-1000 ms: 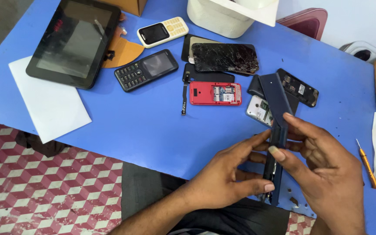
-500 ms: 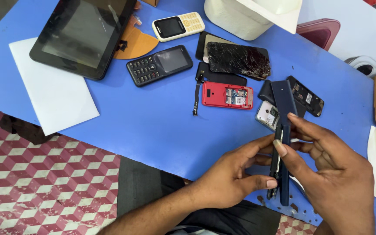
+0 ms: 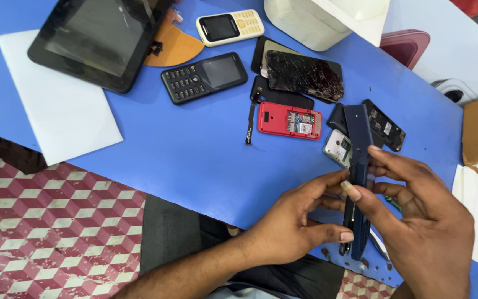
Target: The person uses a toothbrush to clean the interior and exterior surfaces of a disassembled mobile phone. They brush the back casing, the keypad area, and the internal circuit board, then place the phone down among other devices on the table.
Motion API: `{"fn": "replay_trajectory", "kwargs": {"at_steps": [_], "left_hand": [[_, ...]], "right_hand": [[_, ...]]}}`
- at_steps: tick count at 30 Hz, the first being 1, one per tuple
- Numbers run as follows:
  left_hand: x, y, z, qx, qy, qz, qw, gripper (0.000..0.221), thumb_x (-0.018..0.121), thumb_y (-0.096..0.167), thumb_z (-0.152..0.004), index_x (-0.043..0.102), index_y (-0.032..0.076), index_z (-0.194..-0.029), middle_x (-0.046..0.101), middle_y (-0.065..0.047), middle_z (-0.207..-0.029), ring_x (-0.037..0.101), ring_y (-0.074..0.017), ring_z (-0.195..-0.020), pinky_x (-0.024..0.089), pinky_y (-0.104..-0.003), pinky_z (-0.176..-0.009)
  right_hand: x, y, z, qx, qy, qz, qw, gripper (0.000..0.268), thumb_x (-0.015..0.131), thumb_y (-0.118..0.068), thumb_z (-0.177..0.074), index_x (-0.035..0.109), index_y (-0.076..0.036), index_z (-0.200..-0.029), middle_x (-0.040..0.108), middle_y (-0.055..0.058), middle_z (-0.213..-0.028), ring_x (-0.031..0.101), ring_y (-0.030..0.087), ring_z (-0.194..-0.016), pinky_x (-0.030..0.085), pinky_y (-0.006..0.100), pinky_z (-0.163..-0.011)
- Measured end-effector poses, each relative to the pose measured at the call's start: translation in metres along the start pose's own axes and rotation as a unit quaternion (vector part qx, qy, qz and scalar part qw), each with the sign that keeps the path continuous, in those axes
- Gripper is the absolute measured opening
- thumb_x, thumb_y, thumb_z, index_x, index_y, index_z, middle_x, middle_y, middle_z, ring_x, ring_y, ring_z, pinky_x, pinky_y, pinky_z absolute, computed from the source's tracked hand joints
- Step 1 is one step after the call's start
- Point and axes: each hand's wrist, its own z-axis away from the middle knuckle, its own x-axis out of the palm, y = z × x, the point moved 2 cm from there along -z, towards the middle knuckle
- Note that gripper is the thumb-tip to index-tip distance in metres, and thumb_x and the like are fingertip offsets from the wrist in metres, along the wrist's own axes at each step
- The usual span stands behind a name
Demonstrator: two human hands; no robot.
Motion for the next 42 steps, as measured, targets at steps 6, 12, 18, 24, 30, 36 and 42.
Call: {"fn": "replay_trajectory", "kwargs": {"at_steps": [6,12,18,24,30,36,42], "left_hand": [[-0.001,-0.004,0.000,-0.007,-0.026,0.097,0.995,0.082,0.069,-0.002,-0.094,0.029,0.007,-0.165,0.049,-0.009,-0.151,0.056,-0.0211,-0.134,0.058,-0.037,-0.100],[-0.002,-0.006,-0.004,-0.014,-0.016,0.178,0.984,0.073,0.068,0.000,-0.098,0.035,0.005,-0.163,0.051,-0.005,-0.145,0.055,-0.0169,-0.129,0.052,-0.034,-0.108],[-0.006,0.002,-0.004,-0.119,0.002,0.210,0.970,0.057,0.062,0.006,-0.102,0.042,0.004,-0.155,0.056,-0.006,-0.134,0.053,-0.0143,-0.114,0.049,-0.032,-0.091],[-0.007,0.018,0.002,-0.117,-0.007,0.294,0.949,0.049,0.051,0.006,-0.106,0.039,0.006,-0.154,0.051,-0.010,-0.154,0.057,-0.0196,-0.136,0.053,-0.035,-0.109],[-0.017,0.036,0.012,-0.095,0.003,0.256,0.962,0.049,0.044,0.002,-0.107,0.037,0.001,-0.155,0.050,-0.014,-0.157,0.054,-0.0258,-0.139,0.049,-0.041,-0.107],[-0.031,0.055,0.030,-0.077,0.054,0.237,0.967,0.054,0.045,-0.002,-0.105,0.035,0.001,-0.158,0.044,-0.019,-0.162,0.051,-0.0326,-0.143,0.050,-0.046,-0.115],[-0.050,0.082,0.045,-0.012,0.116,0.202,0.972,0.054,0.046,0.001,-0.107,0.031,-0.001,-0.158,0.038,-0.024,-0.166,0.049,-0.0374,-0.148,0.050,-0.049,-0.116]], "right_hand": [[-0.002,0.000,0.001,0.043,-0.006,-0.025,0.999,0.052,0.073,0.009,-0.084,0.062,0.006,-0.135,0.069,0.016,-0.122,0.070,0.019,-0.107,0.059,0.030,-0.089],[-0.006,0.001,-0.011,0.044,0.000,-0.063,0.997,0.051,0.072,0.009,-0.086,0.062,0.006,-0.135,0.069,0.016,-0.119,0.069,0.019,-0.111,0.059,0.029,-0.089],[-0.014,0.003,-0.024,0.022,0.008,-0.097,0.995,0.049,0.072,0.010,-0.089,0.062,0.004,-0.136,0.070,0.016,-0.119,0.068,0.018,-0.111,0.060,0.029,-0.093],[-0.059,0.032,-0.022,-0.011,0.073,-0.249,0.966,0.053,0.066,-0.014,-0.101,0.050,0.002,-0.148,0.066,0.018,-0.125,0.070,0.025,-0.112,0.063,0.037,-0.097],[-0.051,0.081,0.024,-0.006,0.111,-0.206,0.972,0.060,0.070,-0.017,-0.103,0.045,0.006,-0.152,0.063,0.026,-0.133,0.068,0.030,-0.114,0.059,0.039,-0.099],[-0.011,0.086,0.046,0.035,0.068,0.051,0.996,0.058,0.078,-0.006,-0.080,0.058,0.005,-0.133,0.066,0.026,-0.127,0.069,0.033,-0.114,0.057,0.042,-0.098],[0.020,0.056,0.034,-0.164,-0.030,0.148,0.975,0.056,0.088,-0.019,-0.070,0.067,0.002,-0.117,0.068,0.018,-0.126,0.068,0.034,-0.116,0.056,0.041,-0.098]]}}
